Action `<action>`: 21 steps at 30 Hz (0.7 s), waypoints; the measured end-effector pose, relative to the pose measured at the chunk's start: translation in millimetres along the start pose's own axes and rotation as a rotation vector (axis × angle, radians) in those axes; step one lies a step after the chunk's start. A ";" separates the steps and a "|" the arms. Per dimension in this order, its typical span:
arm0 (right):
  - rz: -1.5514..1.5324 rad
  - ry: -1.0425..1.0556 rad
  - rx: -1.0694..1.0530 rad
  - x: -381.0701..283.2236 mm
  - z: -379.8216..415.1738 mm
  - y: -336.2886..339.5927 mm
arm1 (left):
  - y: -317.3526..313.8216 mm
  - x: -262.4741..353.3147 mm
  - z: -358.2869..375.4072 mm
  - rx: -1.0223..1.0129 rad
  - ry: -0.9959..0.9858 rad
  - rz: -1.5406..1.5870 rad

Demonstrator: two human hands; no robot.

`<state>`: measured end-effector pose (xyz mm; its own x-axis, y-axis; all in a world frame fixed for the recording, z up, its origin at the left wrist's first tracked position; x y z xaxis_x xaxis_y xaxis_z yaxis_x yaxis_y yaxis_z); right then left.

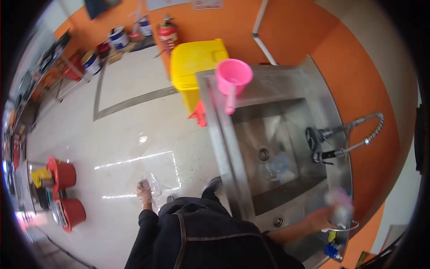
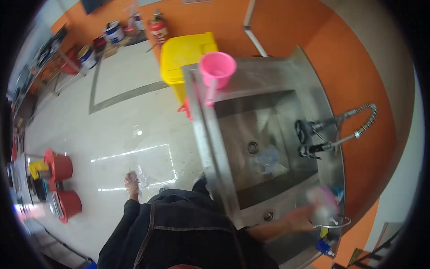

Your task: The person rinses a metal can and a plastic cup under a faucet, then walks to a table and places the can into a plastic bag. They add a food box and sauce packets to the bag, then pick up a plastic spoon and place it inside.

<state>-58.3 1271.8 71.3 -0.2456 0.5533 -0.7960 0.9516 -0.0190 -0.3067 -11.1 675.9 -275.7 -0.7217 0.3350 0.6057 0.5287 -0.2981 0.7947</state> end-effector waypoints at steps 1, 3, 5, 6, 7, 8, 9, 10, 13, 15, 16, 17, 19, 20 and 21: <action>-0.239 0.079 0.017 -28.9 2.6 -5.9 | 15.7 -15.2 -2.6 0.084 0.010 -0.058; -0.733 0.244 -0.039 -116.7 20.0 -37.2 | 47.5 -56.5 -5.7 0.213 0.043 0.118; -0.893 0.162 -0.154 -160.3 76.4 -51.4 | 56.9 -159.4 -17.5 0.259 0.234 0.365; -0.850 0.099 -0.302 -158.6 110.3 -52.4 | 76.5 -192.4 -15.2 0.308 0.332 0.393; -0.837 0.047 -0.402 -167.4 142.9 -51.2 | 96.8 -223.9 -12.3 0.362 0.430 0.426; -0.816 -0.004 -0.500 -175.9 175.5 -49.8 | 123.5 -237.8 4.3 0.434 0.540 0.361; -0.823 -0.046 -0.550 -194.6 203.6 -43.0 | 151.2 -254.6 15.8 0.499 0.654 0.290; -0.839 -0.086 -0.598 -213.0 231.9 -40.4 | 160.9 -313.0 23.7 0.485 0.750 0.332; -1.142 -0.176 -0.657 -302.1 276.3 -21.5 | 211.5 -442.0 64.8 0.701 0.940 0.239; -1.285 -0.101 -0.625 -338.8 332.6 -11.3 | 257.6 -464.1 84.9 0.828 1.036 0.351; -1.264 -0.064 -0.676 -357.5 353.7 -7.1 | 278.6 -471.0 84.3 0.795 1.101 0.257; -1.235 -0.034 -0.723 -360.2 369.5 -10.8 | 288.0 -471.5 89.3 0.763 1.158 0.156; -1.178 0.049 -0.818 -385.4 403.1 -8.0 | 288.7 -496.8 83.7 0.800 1.171 0.057; -1.162 0.090 -0.860 -399.0 425.8 -11.1 | 285.9 -503.9 70.0 0.820 1.137 0.009; -1.137 0.138 -0.906 -414.0 449.9 -10.8 | 285.1 -513.5 53.2 0.828 1.102 -0.047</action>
<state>-50.1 668.2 169.3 -0.9593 -0.0135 -0.2822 0.0614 0.9650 -0.2550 534.0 466.5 -358.1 -0.5181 -0.6603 0.5437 0.3228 0.4377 0.8392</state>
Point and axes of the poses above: each hand's wrist, its own z-axis away from the middle knuckle, its own y-axis out of the back of the hand, x = y × z, the point moved 2 cm from there along -z, towards the middle knuckle, and after that the axes turned 13 degrees about x, right-handed, at the moved point
